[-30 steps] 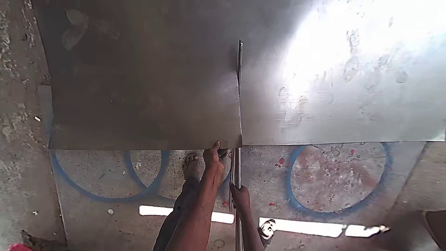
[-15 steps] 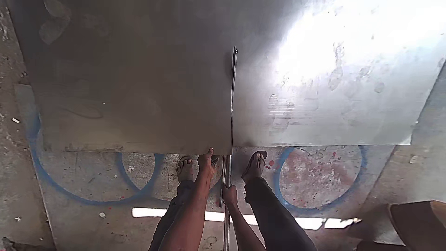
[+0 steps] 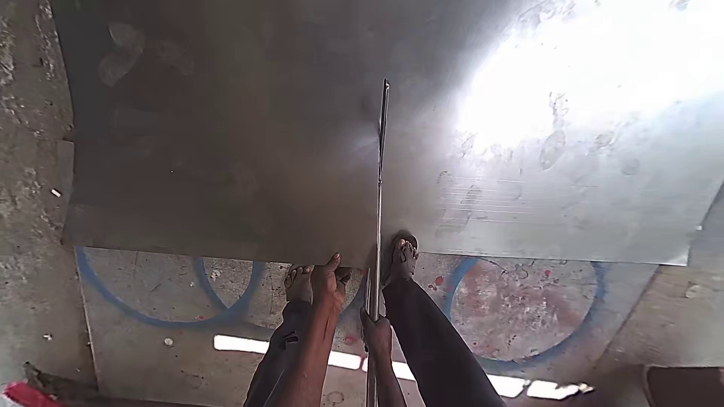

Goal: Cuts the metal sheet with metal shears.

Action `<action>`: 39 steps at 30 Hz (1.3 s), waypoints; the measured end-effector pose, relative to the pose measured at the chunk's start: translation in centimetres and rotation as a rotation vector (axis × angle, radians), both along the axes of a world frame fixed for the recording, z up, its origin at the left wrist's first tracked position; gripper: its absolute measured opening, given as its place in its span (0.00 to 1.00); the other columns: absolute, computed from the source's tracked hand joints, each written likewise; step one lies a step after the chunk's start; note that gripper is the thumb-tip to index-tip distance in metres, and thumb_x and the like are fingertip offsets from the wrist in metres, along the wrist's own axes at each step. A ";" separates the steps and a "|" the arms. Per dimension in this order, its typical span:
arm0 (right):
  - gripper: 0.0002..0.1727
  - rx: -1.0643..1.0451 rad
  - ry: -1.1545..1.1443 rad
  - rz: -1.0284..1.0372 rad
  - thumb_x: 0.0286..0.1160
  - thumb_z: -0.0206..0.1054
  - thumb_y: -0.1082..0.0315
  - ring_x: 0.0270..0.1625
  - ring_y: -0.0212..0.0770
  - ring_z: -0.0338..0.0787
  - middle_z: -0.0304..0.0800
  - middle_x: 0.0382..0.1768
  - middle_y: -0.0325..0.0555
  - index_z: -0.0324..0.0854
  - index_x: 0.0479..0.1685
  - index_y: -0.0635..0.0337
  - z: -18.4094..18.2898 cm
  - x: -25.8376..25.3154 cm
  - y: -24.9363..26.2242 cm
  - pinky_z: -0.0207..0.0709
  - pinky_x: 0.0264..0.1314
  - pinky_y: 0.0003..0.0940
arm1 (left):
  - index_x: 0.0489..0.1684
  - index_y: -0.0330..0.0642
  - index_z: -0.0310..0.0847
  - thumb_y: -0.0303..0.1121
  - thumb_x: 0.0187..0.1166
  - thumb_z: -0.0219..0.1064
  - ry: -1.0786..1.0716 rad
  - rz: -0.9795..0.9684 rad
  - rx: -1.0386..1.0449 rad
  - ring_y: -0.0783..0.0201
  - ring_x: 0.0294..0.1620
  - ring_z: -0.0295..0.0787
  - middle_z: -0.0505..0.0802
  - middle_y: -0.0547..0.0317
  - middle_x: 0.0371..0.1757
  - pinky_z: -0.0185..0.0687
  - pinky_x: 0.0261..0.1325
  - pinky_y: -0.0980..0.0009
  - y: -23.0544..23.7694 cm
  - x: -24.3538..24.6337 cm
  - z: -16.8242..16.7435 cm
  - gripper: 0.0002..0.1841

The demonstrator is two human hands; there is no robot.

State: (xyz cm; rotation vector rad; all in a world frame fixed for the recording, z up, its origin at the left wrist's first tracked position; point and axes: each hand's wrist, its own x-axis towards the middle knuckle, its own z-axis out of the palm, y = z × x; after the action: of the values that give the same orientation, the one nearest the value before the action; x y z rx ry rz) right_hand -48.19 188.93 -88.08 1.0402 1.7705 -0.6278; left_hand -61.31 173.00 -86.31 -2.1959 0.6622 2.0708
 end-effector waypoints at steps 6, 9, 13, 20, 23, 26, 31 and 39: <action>0.26 -0.056 -0.020 -0.083 0.77 0.73 0.44 0.15 0.44 0.76 0.76 0.14 0.46 0.83 0.26 0.60 -1.6 -1.1 -0.3 0.72 0.20 0.46 | 0.63 0.38 0.75 0.27 0.82 0.67 -0.025 0.006 0.002 0.55 0.30 0.91 0.91 0.42 0.41 0.89 0.30 0.61 0.0 -0.1 -0.1 0.14; 0.27 -0.129 -0.004 -0.212 0.75 0.75 0.44 0.09 0.40 0.70 0.72 0.11 0.44 0.81 0.27 0.61 0.9 -2.2 -0.2 0.69 0.13 0.40 | 0.60 0.38 0.74 0.27 0.83 0.65 0.001 0.064 -0.008 0.56 0.29 0.90 0.91 0.43 0.40 0.89 0.29 0.62 -0.8 -0.8 0.7 0.12; 0.24 -0.148 0.004 -0.279 0.77 0.74 0.49 0.08 0.39 0.69 0.70 0.10 0.44 0.79 0.25 0.62 -1.1 -0.3 0.5 0.67 0.11 0.39 | 0.59 0.37 0.74 0.26 0.82 0.64 -0.014 0.092 0.002 0.55 0.30 0.90 0.91 0.43 0.40 0.89 0.29 0.62 -0.3 -1.7 3.7 0.11; 0.22 -0.223 0.038 -0.396 0.77 0.75 0.53 0.06 0.37 0.66 0.67 0.08 0.42 0.77 0.26 0.62 -5.7 0.6 0.7 0.66 0.09 0.36 | 0.60 0.40 0.77 0.48 0.93 0.47 0.303 0.073 0.204 0.50 0.34 0.91 0.92 0.41 0.46 0.86 0.28 0.56 -1.1 -0.1 -2.3 0.21; 0.22 -0.241 0.056 -0.366 0.78 0.74 0.53 0.06 0.38 0.67 0.69 0.08 0.42 0.77 0.25 0.62 -7.8 1.2 0.7 0.66 0.09 0.36 | 0.53 0.38 0.78 0.42 0.94 0.46 0.393 -0.073 0.129 0.60 0.17 0.81 0.90 0.44 0.33 0.78 0.18 0.66 -1.9 1.1 -3.7 0.18; 0.25 -0.187 0.034 -0.307 0.77 0.75 0.48 0.07 0.39 0.68 0.69 0.09 0.42 0.78 0.25 0.61 -4.1 0.0 0.8 0.68 0.11 0.38 | 0.47 0.37 0.79 0.37 0.92 0.51 0.476 -0.184 0.063 0.64 0.13 0.78 0.87 0.51 0.23 0.79 0.17 0.69 -1.3 1.5 -1.9 0.14; 0.27 -0.162 -0.003 -0.201 0.77 0.73 0.43 0.10 0.41 0.73 0.73 0.12 0.45 0.80 0.32 0.63 -1.6 -5.7 -1.1 0.73 0.15 0.40 | 0.37 0.39 0.79 0.37 0.89 0.57 0.565 -0.230 0.002 0.66 0.10 0.74 0.79 0.59 0.14 0.79 0.18 0.68 -0.8 1.0 0.0 0.13; 0.27 -0.099 -0.047 -0.023 0.80 0.68 0.44 0.15 0.45 0.80 0.79 0.18 0.48 0.81 0.33 0.63 -1.6 -6.7 -1.9 0.78 0.21 0.46 | 0.31 0.44 0.77 0.39 0.92 0.54 0.484 -0.315 0.083 0.67 0.10 0.71 0.76 0.64 0.12 0.80 0.22 0.67 -2.2 1.9 -1.1 0.16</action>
State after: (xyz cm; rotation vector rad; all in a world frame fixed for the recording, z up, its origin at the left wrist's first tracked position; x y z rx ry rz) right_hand -54.89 187.05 -89.68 1.0005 1.6718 -0.6930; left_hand -59.41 170.77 -87.44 -1.4317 0.8663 2.4028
